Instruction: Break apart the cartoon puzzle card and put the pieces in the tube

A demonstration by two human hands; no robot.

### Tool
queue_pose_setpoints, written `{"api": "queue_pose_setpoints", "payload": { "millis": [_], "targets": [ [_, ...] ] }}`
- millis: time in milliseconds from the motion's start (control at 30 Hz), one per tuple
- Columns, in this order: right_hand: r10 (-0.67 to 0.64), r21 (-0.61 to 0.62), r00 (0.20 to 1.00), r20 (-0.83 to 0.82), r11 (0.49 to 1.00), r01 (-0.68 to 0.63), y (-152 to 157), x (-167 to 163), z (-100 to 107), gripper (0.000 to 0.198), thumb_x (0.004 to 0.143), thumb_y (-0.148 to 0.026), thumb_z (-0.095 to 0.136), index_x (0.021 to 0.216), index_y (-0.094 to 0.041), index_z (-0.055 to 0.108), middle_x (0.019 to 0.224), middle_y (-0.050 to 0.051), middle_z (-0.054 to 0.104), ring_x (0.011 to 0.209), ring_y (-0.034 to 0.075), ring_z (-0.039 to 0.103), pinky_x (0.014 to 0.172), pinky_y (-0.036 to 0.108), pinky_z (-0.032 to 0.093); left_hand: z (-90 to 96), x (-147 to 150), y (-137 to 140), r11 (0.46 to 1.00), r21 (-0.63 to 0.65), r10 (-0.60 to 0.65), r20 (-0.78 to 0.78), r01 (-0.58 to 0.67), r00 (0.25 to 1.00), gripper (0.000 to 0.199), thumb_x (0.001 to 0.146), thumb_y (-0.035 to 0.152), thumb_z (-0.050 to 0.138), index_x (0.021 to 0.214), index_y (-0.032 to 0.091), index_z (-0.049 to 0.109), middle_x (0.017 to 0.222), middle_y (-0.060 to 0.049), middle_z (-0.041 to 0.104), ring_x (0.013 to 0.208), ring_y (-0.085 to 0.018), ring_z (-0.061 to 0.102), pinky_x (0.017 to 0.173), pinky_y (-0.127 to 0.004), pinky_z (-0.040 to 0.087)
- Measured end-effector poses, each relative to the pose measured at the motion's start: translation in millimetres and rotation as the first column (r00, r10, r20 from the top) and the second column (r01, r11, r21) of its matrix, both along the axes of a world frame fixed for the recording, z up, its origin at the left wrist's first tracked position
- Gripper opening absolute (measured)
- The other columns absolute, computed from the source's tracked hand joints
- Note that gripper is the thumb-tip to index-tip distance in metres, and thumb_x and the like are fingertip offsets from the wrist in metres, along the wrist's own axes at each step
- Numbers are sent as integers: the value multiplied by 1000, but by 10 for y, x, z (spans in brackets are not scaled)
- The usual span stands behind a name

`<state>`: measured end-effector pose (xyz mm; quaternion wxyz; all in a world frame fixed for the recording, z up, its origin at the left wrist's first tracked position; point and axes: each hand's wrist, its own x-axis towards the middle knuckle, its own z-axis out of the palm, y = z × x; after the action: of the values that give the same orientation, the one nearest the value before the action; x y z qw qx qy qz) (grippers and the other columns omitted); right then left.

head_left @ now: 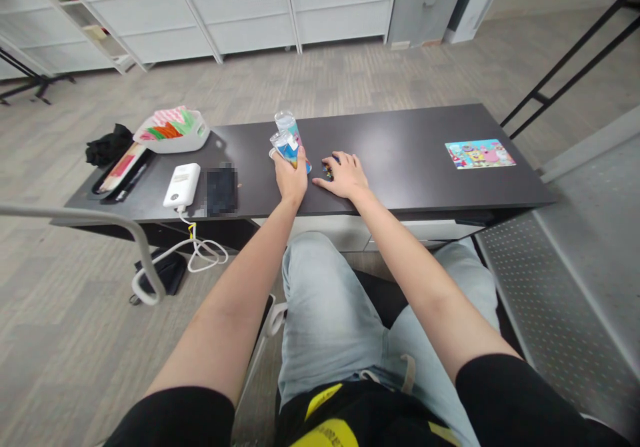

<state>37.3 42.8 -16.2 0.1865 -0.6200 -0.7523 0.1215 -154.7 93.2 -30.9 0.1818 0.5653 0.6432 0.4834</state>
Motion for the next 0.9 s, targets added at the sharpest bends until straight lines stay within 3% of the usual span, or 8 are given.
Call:
{"api": "queue_pose_setpoints", "payload": {
  "millis": [133,433,600,767,900],
  "targets": [
    [47,31,999,-1,998,-47,-23,48,10,46,130,-47,69,167,-23,84,181,22,73,168,45,67,147,62,50,21,6,-13,1000,-19,-1,-26,0,1000,44,122,61,71,144,27,53,163,-27,81,157,-42,81,141,-55,59],
    [-70,65,996,52,996,66,-39,444,-8,36,127,-42,70,148,-17,83,170,29,74,160,53,64,139,69,50,50,6,-31,999,-35,-26,-60,24,998,48,121,63,72,148,27,55,166,-28,79,161,-43,79,144,-56,57],
    [-134,120,990,36,984,128,-115,658,2,50,131,-54,68,158,-14,84,171,28,77,163,53,64,141,68,49,63,30,-29,999,-39,-27,-67,24,997,47,120,61,73,146,26,54,165,-29,78,163,-44,78,145,-57,56],
    [-167,87,986,19,983,164,-267,815,-70,98,104,-75,104,175,-14,78,185,29,68,172,59,58,146,71,47,65,40,-26,999,-37,-32,-70,29,997,44,121,59,70,145,26,52,167,-29,76,165,-45,75,146,-59,55],
    [-118,50,992,43,992,116,-277,846,-67,75,118,-62,89,173,-12,79,179,30,71,163,55,66,141,67,53,71,55,-23,999,-40,-35,-67,33,997,44,121,59,71,143,25,53,169,-32,74,166,-46,75,147,-60,54]
  ]
}}
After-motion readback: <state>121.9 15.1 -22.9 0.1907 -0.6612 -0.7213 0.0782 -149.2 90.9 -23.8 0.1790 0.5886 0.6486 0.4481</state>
